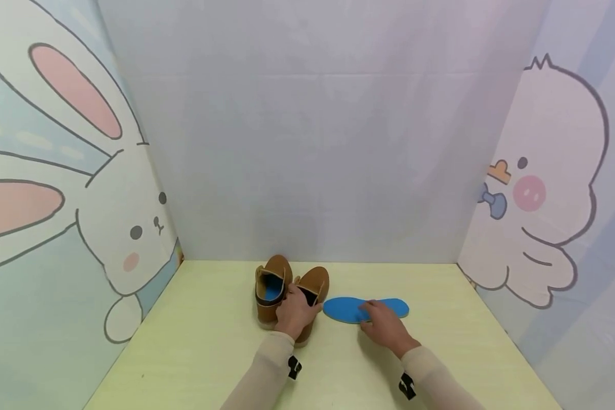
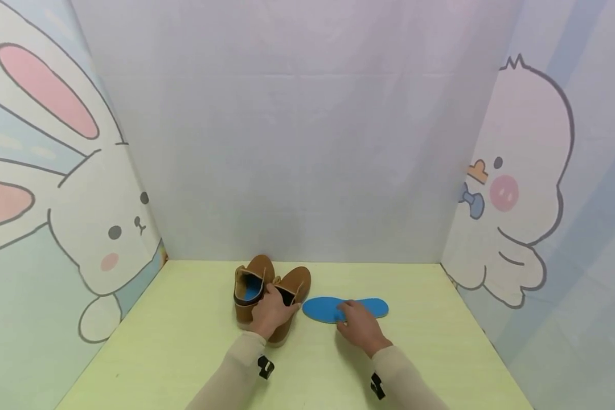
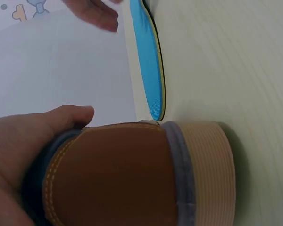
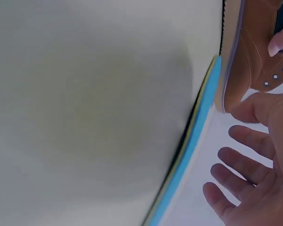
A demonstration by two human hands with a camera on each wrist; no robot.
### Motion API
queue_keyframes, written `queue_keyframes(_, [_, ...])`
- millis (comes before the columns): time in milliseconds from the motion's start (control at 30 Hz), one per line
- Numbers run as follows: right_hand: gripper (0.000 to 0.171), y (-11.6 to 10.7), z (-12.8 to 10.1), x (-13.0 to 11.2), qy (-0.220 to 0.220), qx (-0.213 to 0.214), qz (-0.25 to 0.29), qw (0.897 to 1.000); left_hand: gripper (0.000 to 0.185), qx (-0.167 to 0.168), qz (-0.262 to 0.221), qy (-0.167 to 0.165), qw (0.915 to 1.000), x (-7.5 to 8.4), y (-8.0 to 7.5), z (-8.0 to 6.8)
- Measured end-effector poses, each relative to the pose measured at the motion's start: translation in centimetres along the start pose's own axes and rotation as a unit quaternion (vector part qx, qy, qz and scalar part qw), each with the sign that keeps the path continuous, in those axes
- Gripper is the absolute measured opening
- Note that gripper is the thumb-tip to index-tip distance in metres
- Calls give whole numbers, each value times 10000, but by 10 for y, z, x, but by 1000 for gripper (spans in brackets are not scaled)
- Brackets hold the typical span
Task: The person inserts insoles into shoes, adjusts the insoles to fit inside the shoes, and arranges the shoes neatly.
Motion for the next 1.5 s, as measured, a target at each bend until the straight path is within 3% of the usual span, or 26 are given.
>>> queue_keyframes(133, [60, -2, 19, 12, -13, -765, -211, 9968, 99, -182, -321, 19, 9993, -1, -2, -5])
queue_keyframes(267, [83, -4, 26, 31, 45, -1635, -259, 9862, 102, -452, -536, -3, 9975, -1, 0, -14])
queue_keyframes(400, [86, -4, 25, 46, 216, -1974, -394, 9793, 103, -695, -677, -16, 9953, -1, 4, -17])
queue_keyframes(633, [75, 1, 28, 60, 341, -1779, -502, 9822, 102, -746, -742, 43, 9944, -1, 0, -12])
queue_keyframes(900, [74, -5, 24, 61, 319, -1743, -143, 9841, 104, -907, -938, -18, 9915, -5, -5, -11])
queue_keyframes(1233, [62, -44, 19, 74, 388, -1126, -285, 9925, 104, -867, -1150, 95, 9895, -15, -8, -11])
queue_keyframes(1500, [52, -73, 17, 105, 571, -881, -727, 9918, 103, -841, -1260, 125, 9884, -20, -12, -11])
Point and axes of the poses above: each hand's wrist, its own z-axis towards the middle knuckle, its own y-axis out of the palm, x = y × z, the point moved 2 cm from there along z, towards the middle knuckle, and after that the axes turned 8 degrees about x, right-handed, at the moved point
